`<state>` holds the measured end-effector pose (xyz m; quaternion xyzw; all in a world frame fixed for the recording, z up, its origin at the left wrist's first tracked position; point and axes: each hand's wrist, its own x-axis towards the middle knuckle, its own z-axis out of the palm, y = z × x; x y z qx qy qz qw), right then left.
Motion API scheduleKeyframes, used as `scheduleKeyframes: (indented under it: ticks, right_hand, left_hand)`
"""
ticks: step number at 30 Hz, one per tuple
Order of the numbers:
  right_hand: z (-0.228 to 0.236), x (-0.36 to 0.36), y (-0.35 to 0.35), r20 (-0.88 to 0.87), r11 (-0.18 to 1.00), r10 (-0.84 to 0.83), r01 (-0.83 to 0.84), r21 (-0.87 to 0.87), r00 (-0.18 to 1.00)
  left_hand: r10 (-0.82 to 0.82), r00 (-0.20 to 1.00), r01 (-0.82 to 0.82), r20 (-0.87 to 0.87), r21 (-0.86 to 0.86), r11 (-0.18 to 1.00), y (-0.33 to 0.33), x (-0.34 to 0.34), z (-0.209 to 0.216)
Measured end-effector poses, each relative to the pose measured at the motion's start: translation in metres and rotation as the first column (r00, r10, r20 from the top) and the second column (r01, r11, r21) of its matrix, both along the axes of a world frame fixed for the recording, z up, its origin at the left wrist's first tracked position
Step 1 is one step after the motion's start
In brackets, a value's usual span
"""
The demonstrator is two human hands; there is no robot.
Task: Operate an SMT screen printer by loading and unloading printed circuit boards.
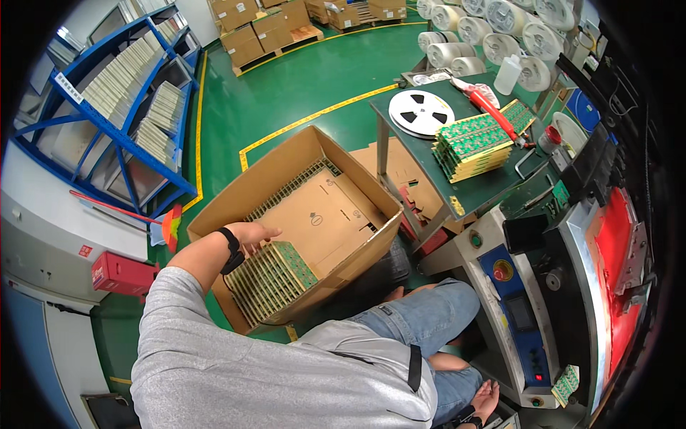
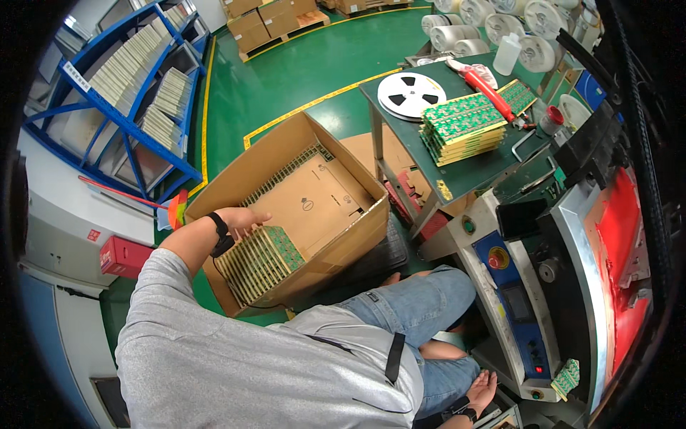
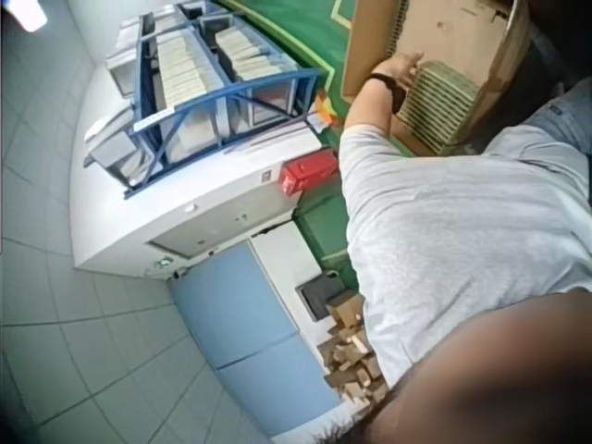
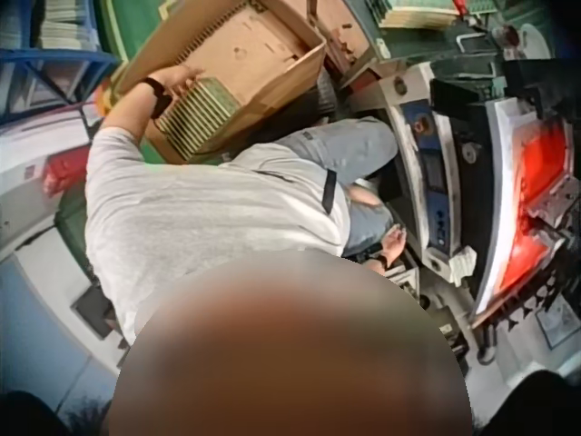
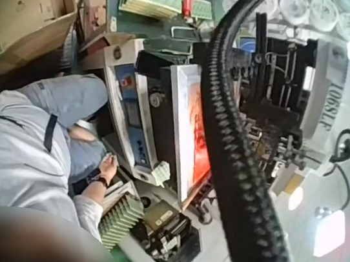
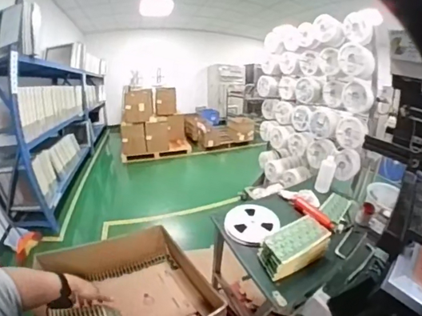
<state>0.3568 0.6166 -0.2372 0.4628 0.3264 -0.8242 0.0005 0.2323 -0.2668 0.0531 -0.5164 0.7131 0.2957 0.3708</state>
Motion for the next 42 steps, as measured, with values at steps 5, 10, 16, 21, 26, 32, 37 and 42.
scheduleKeyframes:
  ticks: [5, 10, 16, 21, 26, 32, 37, 42]
  right_hand:
    - [0.003, 0.002, -0.005, -0.041, 0.999, -0.032, 0.033, 0.014, 0.999]
    - [0.009, 0.01, -0.006, -0.12, 0.999, -0.039, 0.039, -0.003, 0.992]
    - [0.013, 0.014, -0.01, -0.165, 0.992, -0.123, 0.12, -0.026, 0.979]
    - [0.016, 0.011, -0.014, -0.151, 0.988, -0.155, 0.152, -0.028, 0.976]
    - [0.018, 0.008, -0.016, -0.143, 0.982, -0.181, 0.172, -0.072, 0.973]
    - [0.012, 0.005, -0.012, -0.213, 0.989, -0.135, 0.119, -0.085, 0.968]
    - [0.008, 0.011, -0.01, -0.207, 0.991, -0.126, 0.112, -0.079, 0.97]
    - [0.004, 0.008, -0.006, -0.233, 0.993, -0.107, 0.092, -0.074, 0.967]
  left_hand:
    - [0.003, 0.999, -0.01, 0.052, 0.127, 0.992, 0.002, -0.02, -0.027]
    - [-0.645, 0.75, 0.608, 0.143, 0.236, 0.759, 0.019, -0.058, -0.037]
    - [-0.666, 0.735, 0.638, 0.123, 0.206, 0.742, 0.025, -0.075, -0.053]
    - [-0.589, 0.788, 0.562, 0.181, 0.18, 0.807, 0.031, -0.088, -0.039]
    - [-0.403, 0.905, 0.368, 0.138, 0.225, 0.902, 0.035, -0.093, -0.018]
    - [-0.277, 0.958, 0.253, 0.074, 0.236, 0.938, -0.031, -0.077, -0.069]
    - [-0.279, 0.936, 0.333, -0.214, 0.28, 0.901, 0.028, -0.09, 0.026]
    - [-0.791, 0.547, 0.755, -0.275, -0.247, 0.608, 0.086, -0.098, 0.111]
